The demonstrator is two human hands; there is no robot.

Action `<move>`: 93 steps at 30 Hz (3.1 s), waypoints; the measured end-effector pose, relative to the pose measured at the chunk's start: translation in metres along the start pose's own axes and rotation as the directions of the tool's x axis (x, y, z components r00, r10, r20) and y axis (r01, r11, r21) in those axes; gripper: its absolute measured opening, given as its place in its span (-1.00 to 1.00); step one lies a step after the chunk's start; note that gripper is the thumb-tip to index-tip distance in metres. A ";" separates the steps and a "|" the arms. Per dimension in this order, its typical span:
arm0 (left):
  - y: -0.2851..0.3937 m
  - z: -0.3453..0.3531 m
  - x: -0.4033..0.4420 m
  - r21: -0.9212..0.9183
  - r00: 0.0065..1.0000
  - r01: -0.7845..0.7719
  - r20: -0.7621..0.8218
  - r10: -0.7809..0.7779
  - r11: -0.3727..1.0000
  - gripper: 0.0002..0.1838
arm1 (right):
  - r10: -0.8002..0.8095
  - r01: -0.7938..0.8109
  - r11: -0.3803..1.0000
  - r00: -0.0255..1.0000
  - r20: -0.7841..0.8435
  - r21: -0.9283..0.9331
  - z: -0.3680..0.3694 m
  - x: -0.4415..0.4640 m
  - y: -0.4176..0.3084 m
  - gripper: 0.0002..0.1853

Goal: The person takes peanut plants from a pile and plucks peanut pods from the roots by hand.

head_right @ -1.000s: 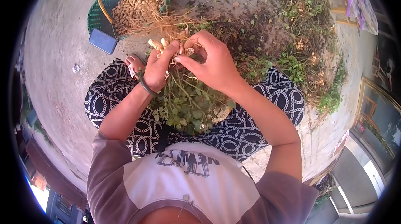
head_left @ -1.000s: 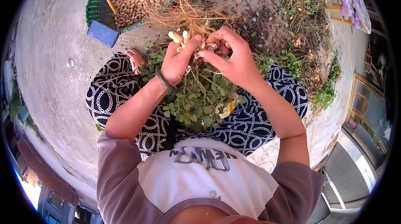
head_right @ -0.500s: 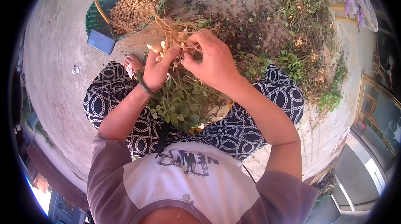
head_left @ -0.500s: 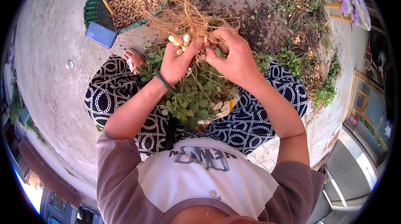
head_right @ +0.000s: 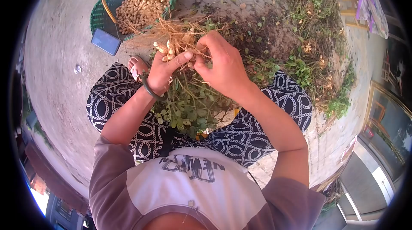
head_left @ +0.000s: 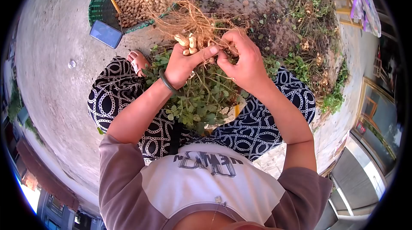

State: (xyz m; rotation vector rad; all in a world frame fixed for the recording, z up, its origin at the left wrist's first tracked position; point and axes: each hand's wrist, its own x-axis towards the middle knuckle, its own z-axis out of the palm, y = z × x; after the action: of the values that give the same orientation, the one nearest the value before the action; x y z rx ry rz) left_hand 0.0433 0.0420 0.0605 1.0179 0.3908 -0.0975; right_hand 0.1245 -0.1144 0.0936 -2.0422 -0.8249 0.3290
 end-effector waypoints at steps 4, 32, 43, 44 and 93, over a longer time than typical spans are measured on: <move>-0.004 -0.003 0.000 -0.029 0.999 0.017 -0.041 -0.018 0.999 -0.80 | 0.005 -0.005 1.000 1.000 0.023 -0.020 -0.001 0.000 0.000 -0.74; -0.005 -0.020 0.010 -0.350 0.965 0.247 0.171 -0.198 0.903 -0.65 | -0.457 -0.280 0.281 0.802 0.385 0.918 -0.068 -0.011 -0.078 -0.84; 0.002 -0.004 -0.004 -0.135 0.992 0.101 0.093 -0.089 0.986 -0.70 | 0.318 -0.362 0.814 0.932 0.172 0.454 -0.006 0.004 0.007 -0.68; -0.004 -0.009 -0.003 -0.117 0.988 0.095 0.129 -0.079 0.989 -0.71 | 0.298 -0.330 0.816 0.944 0.144 0.474 -0.005 0.005 0.005 -0.69; 0.004 -0.013 0.001 -0.190 0.988 0.134 0.096 -0.117 0.973 -0.72 | 0.261 -0.435 0.490 0.900 0.349 0.755 -0.013 0.006 0.030 -0.84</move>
State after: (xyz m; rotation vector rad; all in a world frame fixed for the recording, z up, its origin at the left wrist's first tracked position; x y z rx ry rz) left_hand 0.0421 0.0554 0.0575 0.7915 0.3802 -0.2111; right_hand 0.1479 -0.1304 0.0769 -1.2396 -0.2195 0.9670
